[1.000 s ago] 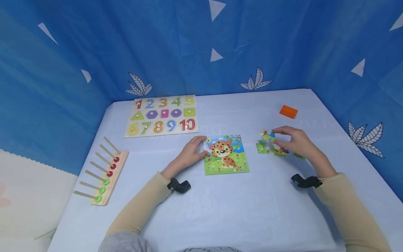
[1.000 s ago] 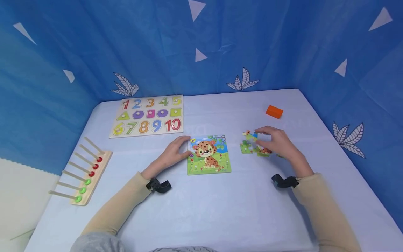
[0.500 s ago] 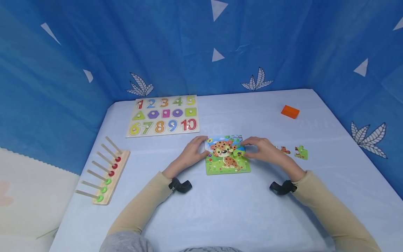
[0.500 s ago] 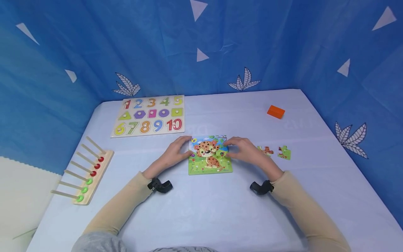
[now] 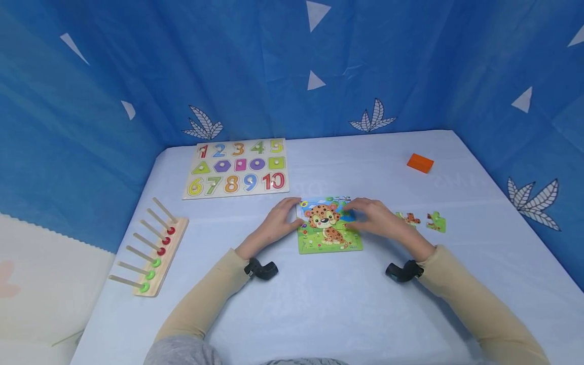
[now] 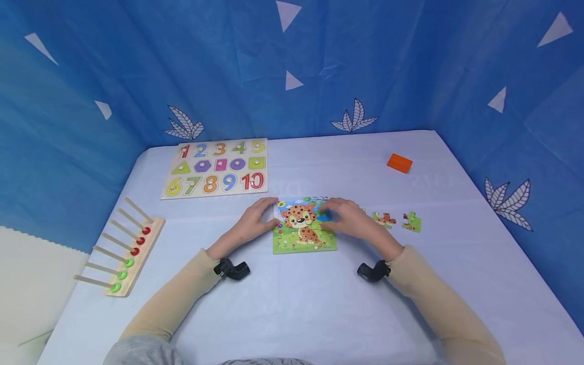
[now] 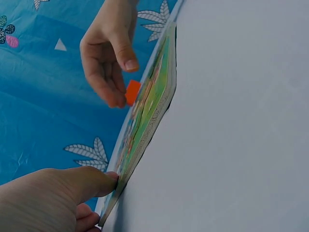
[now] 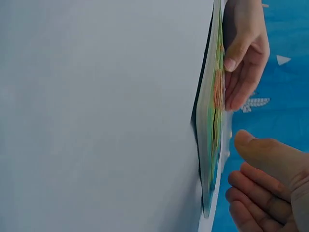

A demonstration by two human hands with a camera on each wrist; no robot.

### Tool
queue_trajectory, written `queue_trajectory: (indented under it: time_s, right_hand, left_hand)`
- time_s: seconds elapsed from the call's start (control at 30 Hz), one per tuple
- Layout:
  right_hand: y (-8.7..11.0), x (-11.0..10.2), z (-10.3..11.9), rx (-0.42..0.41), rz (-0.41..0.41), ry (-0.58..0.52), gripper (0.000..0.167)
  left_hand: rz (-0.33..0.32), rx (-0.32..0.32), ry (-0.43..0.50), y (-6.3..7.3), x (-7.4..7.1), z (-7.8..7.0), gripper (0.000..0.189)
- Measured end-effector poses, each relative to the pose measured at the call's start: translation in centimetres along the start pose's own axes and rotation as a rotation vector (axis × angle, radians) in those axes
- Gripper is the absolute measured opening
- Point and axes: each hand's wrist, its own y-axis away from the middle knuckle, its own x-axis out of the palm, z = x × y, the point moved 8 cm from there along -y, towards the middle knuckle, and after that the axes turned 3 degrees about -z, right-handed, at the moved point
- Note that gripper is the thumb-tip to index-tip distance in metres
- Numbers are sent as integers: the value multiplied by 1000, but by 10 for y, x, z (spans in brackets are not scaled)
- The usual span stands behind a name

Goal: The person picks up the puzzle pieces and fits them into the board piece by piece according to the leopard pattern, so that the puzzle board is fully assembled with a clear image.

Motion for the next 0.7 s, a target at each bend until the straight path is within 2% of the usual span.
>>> queue_trajectory:
  time_s: [0.1, 0.33, 0.4, 0.53, 0.63, 0.7]
  right_hand:
    - [-5, 5, 8, -19, 7, -18, 37]
    - [-9, 17, 18, -55, 64, 37, 35]
    - [-10, 17, 17, -40, 64, 45, 38]
    - [-7, -3, 4, 25, 13, -11, 43]
    - [3, -25, -18, 99, -22, -88, 47]
    - [13, -34, -35, 160, -16, -117, 50]
  left_hand:
    - [-3, -1, 2, 0, 0, 0, 64]
    - [8, -6, -8, 0, 0, 0, 65]
    - [7, -6, -8, 0, 0, 0, 65]
    - [2, 1, 6, 1, 1, 0, 65]
    - [5, 7, 0, 1, 1, 1, 65]
    - [7, 7, -7, 1, 1, 1, 65]
